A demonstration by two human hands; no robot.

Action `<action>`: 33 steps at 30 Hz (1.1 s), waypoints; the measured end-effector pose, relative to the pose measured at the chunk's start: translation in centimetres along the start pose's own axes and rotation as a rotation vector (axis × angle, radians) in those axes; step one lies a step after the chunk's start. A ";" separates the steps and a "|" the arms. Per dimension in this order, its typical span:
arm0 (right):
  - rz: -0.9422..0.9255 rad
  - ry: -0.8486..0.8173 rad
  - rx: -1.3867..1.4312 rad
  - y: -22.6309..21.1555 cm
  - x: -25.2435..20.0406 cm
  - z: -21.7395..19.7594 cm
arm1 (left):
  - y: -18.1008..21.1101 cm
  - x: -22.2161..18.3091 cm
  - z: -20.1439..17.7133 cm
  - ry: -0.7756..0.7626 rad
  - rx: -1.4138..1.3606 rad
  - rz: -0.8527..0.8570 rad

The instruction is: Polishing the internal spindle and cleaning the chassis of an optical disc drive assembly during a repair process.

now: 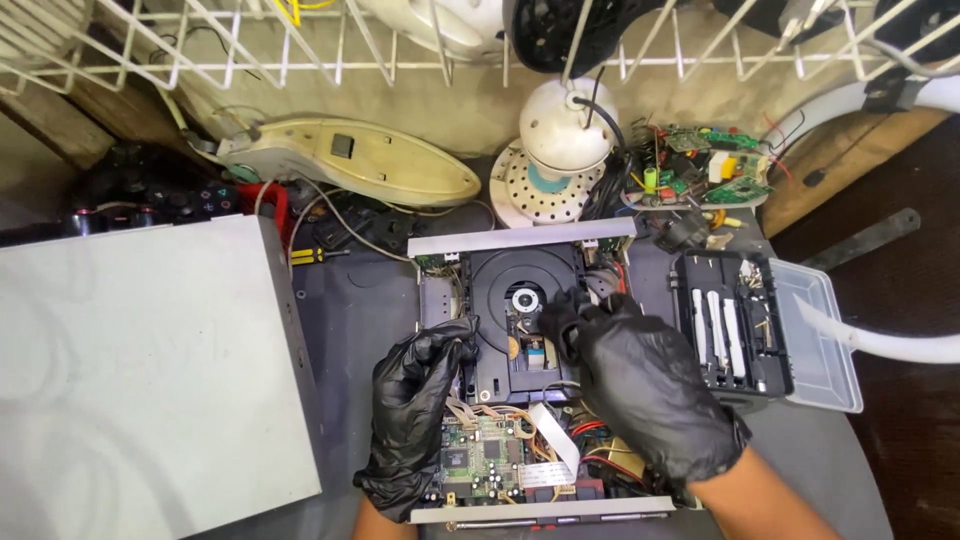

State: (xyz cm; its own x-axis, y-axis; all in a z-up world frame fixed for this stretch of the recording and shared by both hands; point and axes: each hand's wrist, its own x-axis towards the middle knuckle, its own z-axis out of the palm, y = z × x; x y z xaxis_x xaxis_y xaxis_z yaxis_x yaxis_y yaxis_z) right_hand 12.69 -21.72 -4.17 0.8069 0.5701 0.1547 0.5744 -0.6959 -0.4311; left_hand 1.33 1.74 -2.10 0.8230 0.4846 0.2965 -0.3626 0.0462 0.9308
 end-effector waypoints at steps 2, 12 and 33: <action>-0.067 -0.051 -0.183 -2.1 -1.0 -2.3 | -1.0 0.1 -0.7 -0.039 0.029 0.000; -0.217 0.171 -0.172 -3.4 -0.9 -3.6 | 0.5 0.0 0.3 -0.001 0.074 -0.004; -0.025 -0.150 -0.011 -7.2 -2.2 -7.8 | 1.4 0.2 0.3 -0.122 0.165 0.101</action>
State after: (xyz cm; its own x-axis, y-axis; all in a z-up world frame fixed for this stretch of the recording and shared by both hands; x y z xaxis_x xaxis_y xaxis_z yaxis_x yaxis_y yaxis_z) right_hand 7.83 -21.37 5.58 0.7628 0.6459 0.0305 0.5965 -0.6847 -0.4189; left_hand 1.14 1.67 -0.66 0.8366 0.3700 0.4040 -0.3772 -0.1456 0.9146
